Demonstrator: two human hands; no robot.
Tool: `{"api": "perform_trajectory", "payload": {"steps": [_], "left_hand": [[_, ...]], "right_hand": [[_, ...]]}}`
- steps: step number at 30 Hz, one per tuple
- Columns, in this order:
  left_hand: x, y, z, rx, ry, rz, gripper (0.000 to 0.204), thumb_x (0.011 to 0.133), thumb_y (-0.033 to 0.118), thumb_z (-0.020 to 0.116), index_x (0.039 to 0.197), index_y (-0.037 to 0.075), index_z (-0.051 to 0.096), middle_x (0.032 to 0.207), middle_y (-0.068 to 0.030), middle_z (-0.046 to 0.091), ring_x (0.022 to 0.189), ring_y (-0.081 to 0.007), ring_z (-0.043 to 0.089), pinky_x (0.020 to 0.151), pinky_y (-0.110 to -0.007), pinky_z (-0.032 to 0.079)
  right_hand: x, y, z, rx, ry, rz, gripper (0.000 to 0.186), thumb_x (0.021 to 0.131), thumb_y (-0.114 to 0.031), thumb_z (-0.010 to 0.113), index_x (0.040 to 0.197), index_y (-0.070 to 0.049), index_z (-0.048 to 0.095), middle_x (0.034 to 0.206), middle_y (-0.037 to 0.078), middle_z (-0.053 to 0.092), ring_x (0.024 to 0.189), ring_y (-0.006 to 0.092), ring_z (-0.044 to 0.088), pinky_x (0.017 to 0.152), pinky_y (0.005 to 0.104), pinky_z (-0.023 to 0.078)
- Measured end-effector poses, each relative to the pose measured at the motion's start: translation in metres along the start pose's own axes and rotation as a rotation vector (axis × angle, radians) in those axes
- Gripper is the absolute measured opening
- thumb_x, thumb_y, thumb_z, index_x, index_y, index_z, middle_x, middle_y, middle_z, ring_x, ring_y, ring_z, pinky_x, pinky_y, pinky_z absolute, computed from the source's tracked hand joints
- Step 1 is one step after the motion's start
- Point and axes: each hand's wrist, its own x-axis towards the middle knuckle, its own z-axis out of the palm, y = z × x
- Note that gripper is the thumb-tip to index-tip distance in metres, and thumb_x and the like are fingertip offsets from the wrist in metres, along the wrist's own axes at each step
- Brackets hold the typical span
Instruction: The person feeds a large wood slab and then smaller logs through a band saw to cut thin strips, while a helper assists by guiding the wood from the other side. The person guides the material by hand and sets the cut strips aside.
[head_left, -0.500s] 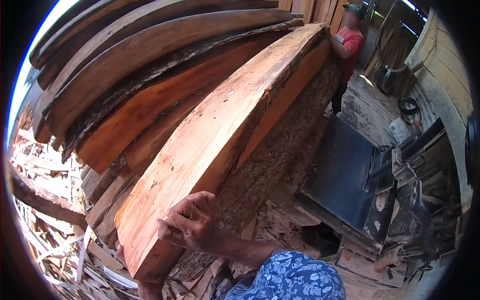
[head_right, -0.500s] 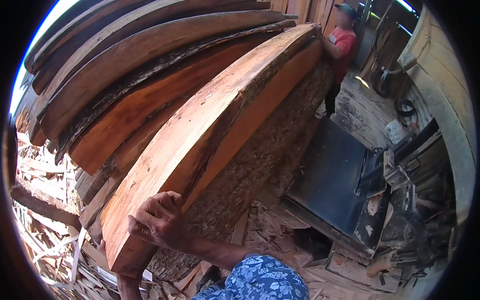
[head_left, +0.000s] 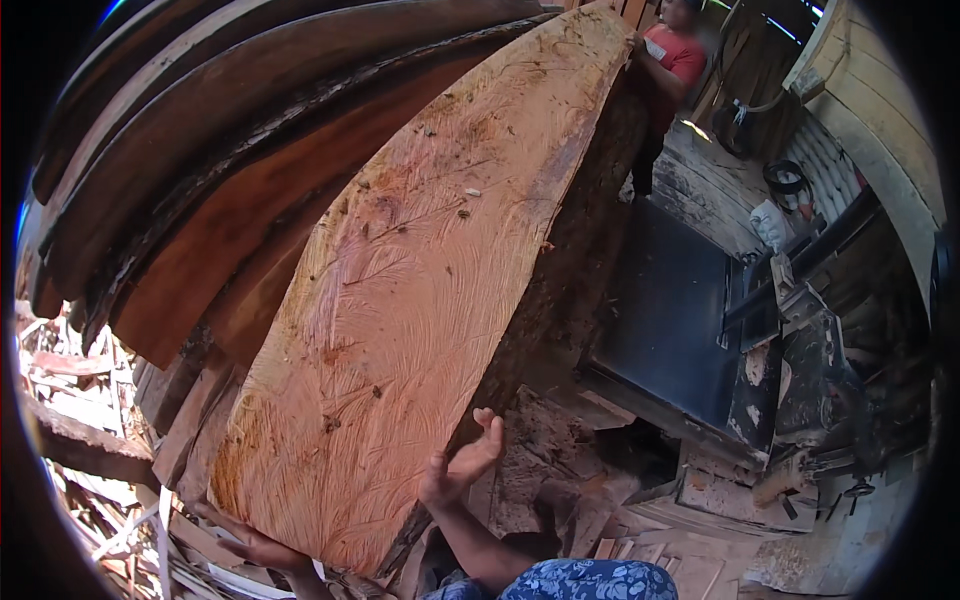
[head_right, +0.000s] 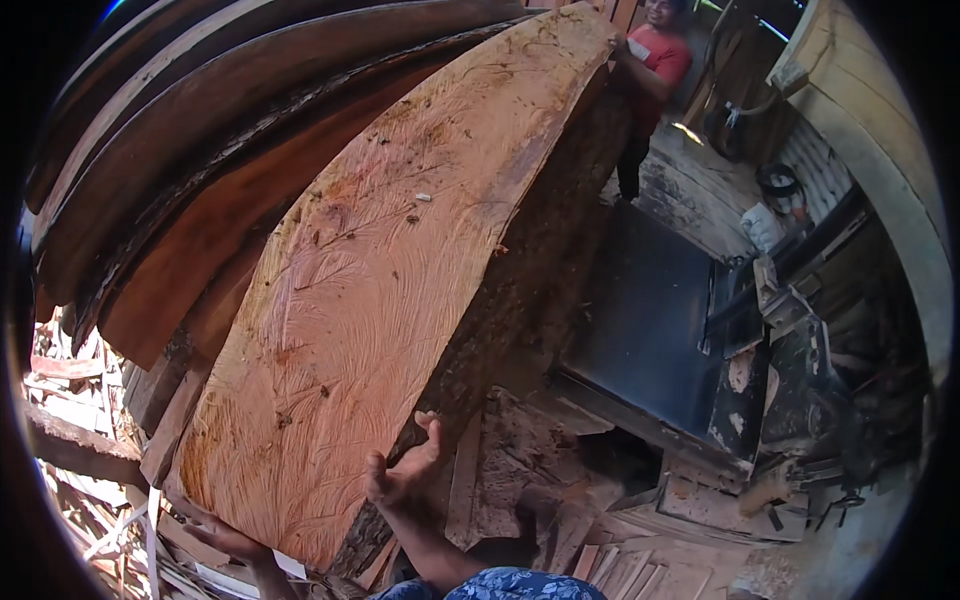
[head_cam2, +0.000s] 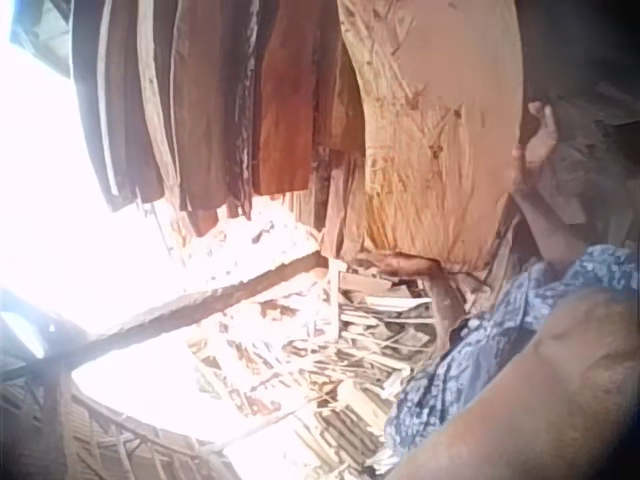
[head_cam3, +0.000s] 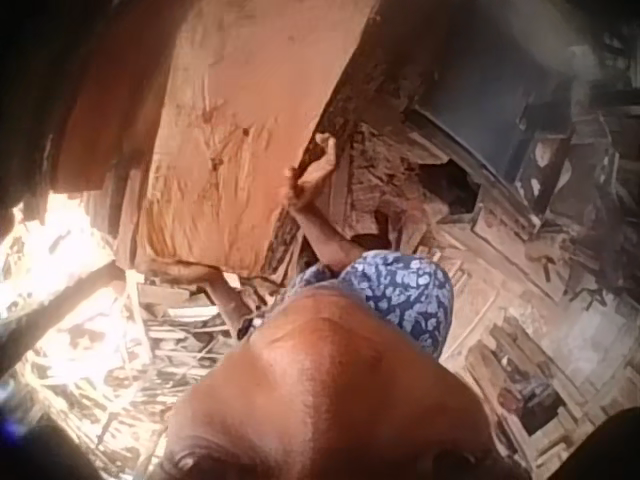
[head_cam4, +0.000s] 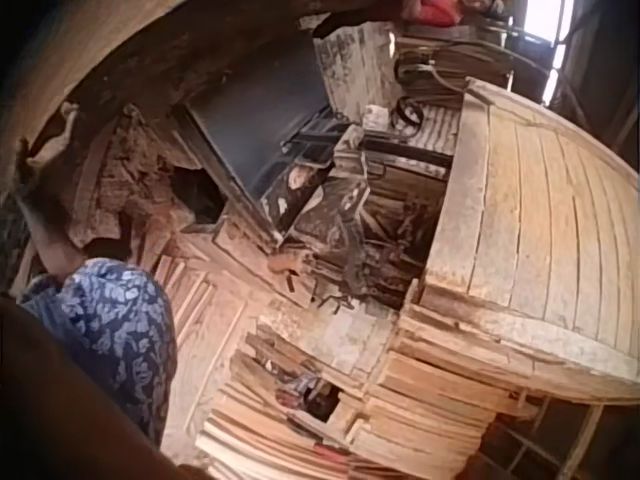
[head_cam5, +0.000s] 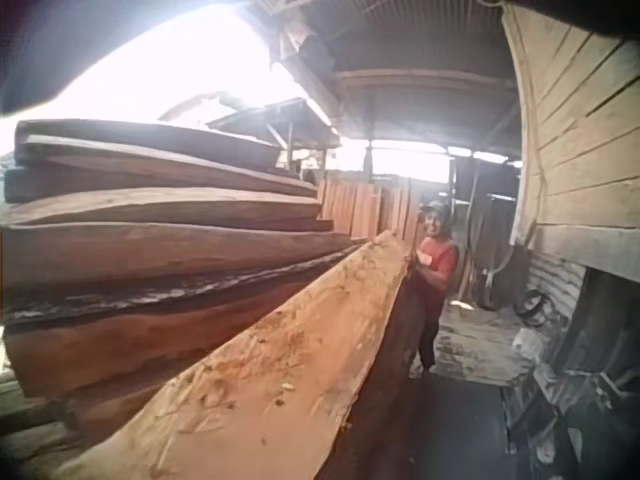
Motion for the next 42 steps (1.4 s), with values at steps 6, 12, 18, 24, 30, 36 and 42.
{"api": "perform_trajectory", "payload": {"steps": [6, 12, 18, 24, 30, 36, 42], "left_hand": [[0.029, 0.03, 0.046, -0.167, -0.239, 0.049, 0.068, 0.09, 0.057, 0.017, 0.129, 0.009, 0.045, 0.141, -0.0226, 0.03, 0.136, -0.0342, 0.015, 0.11, -0.052, 0.014], [-0.074, 0.005, 0.044, -0.117, -0.499, 0.273, 0.07, 0.09, 0.054, 0.022, 0.084, -0.003, 0.062, 0.093, -0.0266, 0.063, 0.096, -0.04, 0.06, 0.097, -0.052, 0.036], [-0.147, 0.011, 0.05, -0.045, -0.437, 0.634, 0.077, 0.086, 0.068, 0.025, 0.068, 0.001, 0.058, 0.072, -0.0156, 0.066, 0.074, -0.0309, 0.066, 0.069, -0.038, 0.049], [-0.175, 0.011, 0.041, 0.104, -0.408, 0.722, 0.079, 0.084, 0.07, 0.021, 0.09, 0.0, 0.057, 0.084, -0.0142, 0.066, 0.093, -0.033, 0.058, 0.087, -0.044, 0.039], [-0.204, 0.001, 0.033, 0.104, -0.243, 0.693, 0.084, 0.083, 0.067, 0.029, 0.134, 0.0, 0.029, 0.122, -0.0204, 0.047, 0.122, -0.0352, 0.037, 0.107, -0.05, 0.016], [-0.206, -0.038, -0.014, -1.076, -0.457, -1.376, 0.098, 0.077, 0.079, 0.026, 0.138, 0.003, 0.028, 0.143, -0.0155, 0.031, 0.128, -0.0344, 0.032, 0.107, -0.05, 0.023], [-0.182, -0.097, 0.013, -0.686, -0.395, -1.289, 0.087, 0.083, 0.071, 0.025, 0.138, 0.004, 0.031, 0.137, -0.0175, 0.038, 0.123, -0.0368, 0.04, 0.104, -0.05, 0.03]], "right_hand": [[-0.053, 0.066, 0.014, 0.604, 0.062, 1.053, 0.078, 0.085, -0.057, 0.047, 0.138, -0.003, 0.027, 0.139, 0.014, 0.031, 0.129, 0.0252, 0.027, 0.106, 0.0386, 0.023], [-0.068, -0.017, 0.018, -0.072, -0.114, 0.657, 0.072, 0.093, -0.053, 0.031, 0.142, -0.004, 0.015, 0.15, 0.013, 0.009, 0.138, 0.023, 0.008, 0.111, 0.0328, 0.008], [-0.066, -0.017, -0.064, 1.091, -0.194, 1.167, 0.073, 0.09, -0.061, 0.028, 0.138, -0.005, 0.028, 0.132, 0.011, 0.039, 0.118, 0.0241, 0.041, 0.102, 0.0351, 0.031], [-0.09, -0.007, -0.103, 0.819, -0.163, 0.901, 0.074, 0.093, -0.052, 0.034, 0.141, 0.001, 0.016, 0.145, 0.009, 0.021, 0.132, 0.0182, 0.021, 0.11, 0.0317, 0.015], [-0.096, -0.007, -0.133, 0.947, -0.127, 1.005, 0.062, 0.089, -0.045, 0.047, 0.133, -0.002, 0.036, 0.129, 0.009, 0.044, 0.118, 0.021, 0.041, 0.103, 0.0345, 0.03], [-0.112, 0.034, -0.177, 0.848, 0.005, 0.969, 0.059, 0.085, -0.039, 0.054, 0.131, -0.006, 0.039, 0.127, 0.007, 0.045, 0.116, 0.0209, 0.042, 0.1, 0.035, 0.032], [-0.132, 0.06, -0.208, 0.934, 0.186, 1.079, 0.049, 0.082, -0.037, 0.06, 0.12, -0.009, 0.049, 0.113, 0.004, 0.055, 0.103, 0.0191, 0.052, 0.091, 0.0355, 0.041]]}}
